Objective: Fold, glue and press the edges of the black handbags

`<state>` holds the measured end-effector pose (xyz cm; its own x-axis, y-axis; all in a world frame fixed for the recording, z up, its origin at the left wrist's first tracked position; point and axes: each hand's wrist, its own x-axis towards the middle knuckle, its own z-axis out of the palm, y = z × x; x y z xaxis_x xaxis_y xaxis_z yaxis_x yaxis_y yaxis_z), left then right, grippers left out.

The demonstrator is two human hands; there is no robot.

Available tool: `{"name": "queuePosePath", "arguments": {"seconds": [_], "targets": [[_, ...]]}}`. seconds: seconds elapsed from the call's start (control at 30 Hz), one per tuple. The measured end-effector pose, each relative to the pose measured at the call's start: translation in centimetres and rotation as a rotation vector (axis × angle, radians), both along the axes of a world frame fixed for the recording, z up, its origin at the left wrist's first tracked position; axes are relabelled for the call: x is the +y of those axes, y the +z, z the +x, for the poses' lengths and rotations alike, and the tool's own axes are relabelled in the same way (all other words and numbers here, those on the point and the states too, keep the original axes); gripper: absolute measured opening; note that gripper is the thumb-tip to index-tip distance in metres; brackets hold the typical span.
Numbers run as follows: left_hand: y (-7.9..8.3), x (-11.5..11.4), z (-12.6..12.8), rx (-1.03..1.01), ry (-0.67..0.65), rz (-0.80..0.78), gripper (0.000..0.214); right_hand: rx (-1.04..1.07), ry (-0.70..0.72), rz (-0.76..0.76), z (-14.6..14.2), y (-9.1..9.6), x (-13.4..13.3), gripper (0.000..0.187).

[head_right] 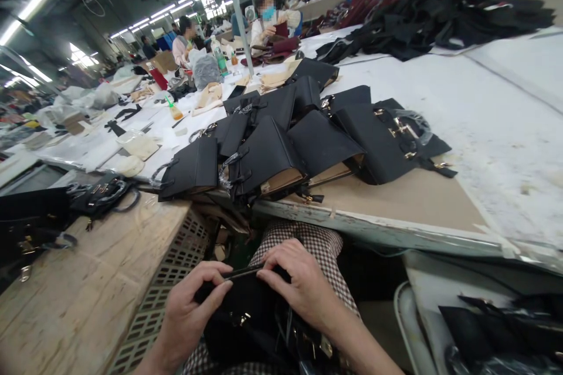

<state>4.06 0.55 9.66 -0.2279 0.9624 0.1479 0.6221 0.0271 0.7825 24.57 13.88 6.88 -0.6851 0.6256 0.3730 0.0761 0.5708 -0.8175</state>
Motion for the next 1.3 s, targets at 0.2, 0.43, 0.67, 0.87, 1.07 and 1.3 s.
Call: {"name": "queuePosePath", "arguments": {"seconds": [0.2, 0.43, 0.67, 0.87, 1.07, 1.3], "targets": [[0.3, 0.7, 0.5, -0.097, 0.039, -0.032, 0.015, 0.021, -0.034, -0.014, 0.0, 0.2, 0.0, 0.015], [0.2, 1.2, 0.7, -0.24, 0.044, -0.089, 0.018, 0.01, -0.069, -0.054, -0.3, 0.3, -0.3, 0.019], [0.0, 2.1, 0.1, -0.513, 0.072, -0.217, 0.024, -0.176, -0.146, -0.196, -0.6, 0.8, -0.9, 0.02], [1.3, 3.5, -0.1, -0.164, -0.149, -0.306, 0.009, -0.309, 0.014, -0.02, -0.9, 1.2, -0.5, 0.007], [2.1, 4.4, 1.4, 0.038, -0.207, -0.195, 0.015, -0.289, 0.031, 0.036, -0.7, 1.2, -0.7, 0.011], [2.7, 3.4, 0.2, -0.025, -0.21, -0.238, 0.018, -0.252, 0.045, -0.012, -0.8, 1.5, -0.9, 0.014]]}}
